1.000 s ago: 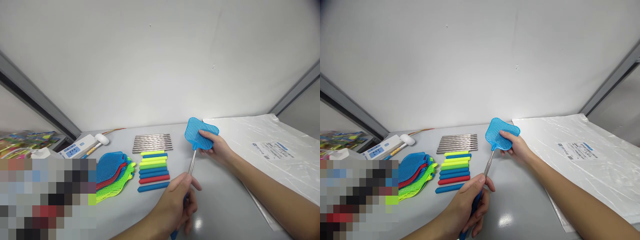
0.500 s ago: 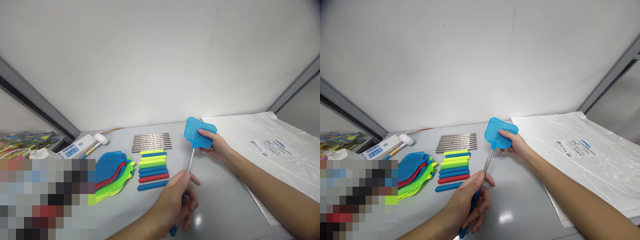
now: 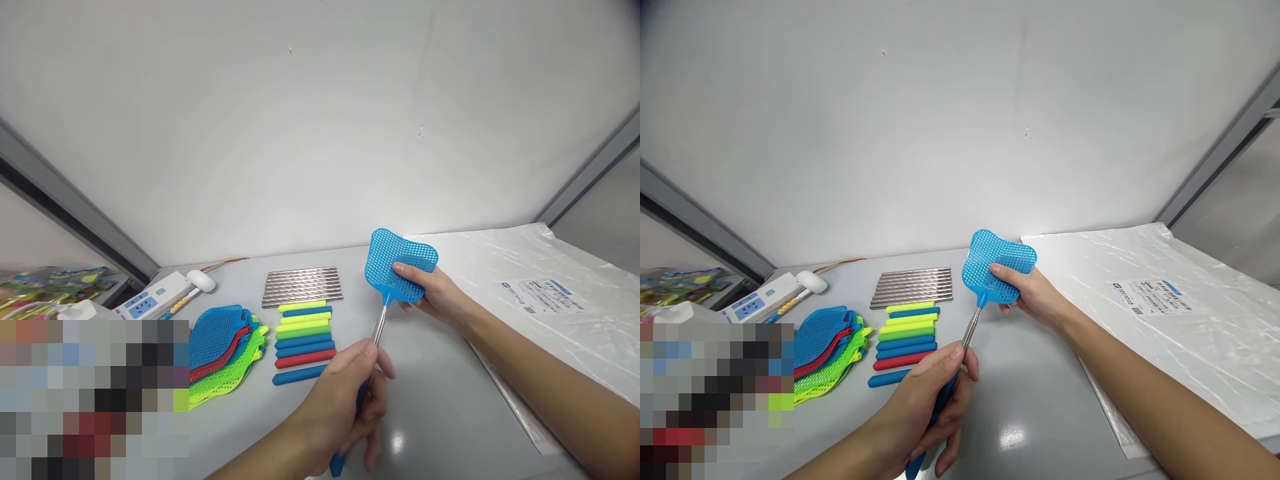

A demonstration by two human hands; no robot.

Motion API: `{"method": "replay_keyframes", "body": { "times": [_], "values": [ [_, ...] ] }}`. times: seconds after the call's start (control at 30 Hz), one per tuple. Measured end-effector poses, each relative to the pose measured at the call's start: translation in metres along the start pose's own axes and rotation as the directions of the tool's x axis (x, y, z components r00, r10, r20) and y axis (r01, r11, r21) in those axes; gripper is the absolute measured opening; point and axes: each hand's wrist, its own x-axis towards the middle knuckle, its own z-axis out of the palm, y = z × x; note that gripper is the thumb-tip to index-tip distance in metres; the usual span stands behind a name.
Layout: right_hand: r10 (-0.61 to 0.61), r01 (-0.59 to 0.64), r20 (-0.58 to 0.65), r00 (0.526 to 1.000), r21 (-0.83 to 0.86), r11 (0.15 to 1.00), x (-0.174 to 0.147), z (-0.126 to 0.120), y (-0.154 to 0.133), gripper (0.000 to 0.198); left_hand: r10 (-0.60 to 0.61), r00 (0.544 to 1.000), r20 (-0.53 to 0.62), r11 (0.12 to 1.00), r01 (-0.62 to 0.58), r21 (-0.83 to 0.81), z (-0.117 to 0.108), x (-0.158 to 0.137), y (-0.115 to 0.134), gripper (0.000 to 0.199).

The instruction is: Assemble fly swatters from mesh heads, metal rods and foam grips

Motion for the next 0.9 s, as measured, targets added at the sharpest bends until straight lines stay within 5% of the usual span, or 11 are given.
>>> {"method": "replay_keyframes", "body": {
  "times": [0.47,0.73,0.9],
  "values": [
    [-0.014,0.015,-0.057,0.998,0.028,0.999,-0.001,0.011,0.002,0.027,-0.077,0.992,0.103,0.992,0.087,-0.096,-0.011,-0.001,0.019,0.029],
    [0.177,-0.129,0.143,0.974,-0.291,0.948,-0.017,0.037,0.012,0.032,-0.137,0.978,0.157,0.965,0.167,-0.200,-0.012,0.002,0.018,0.034],
    [0.102,-0.099,0.024,0.995,-0.107,0.989,-0.010,0.031,0.010,0.038,-0.029,0.989,0.145,0.971,0.063,-0.230,-0.012,0.004,0.008,0.040]
  ]
}}
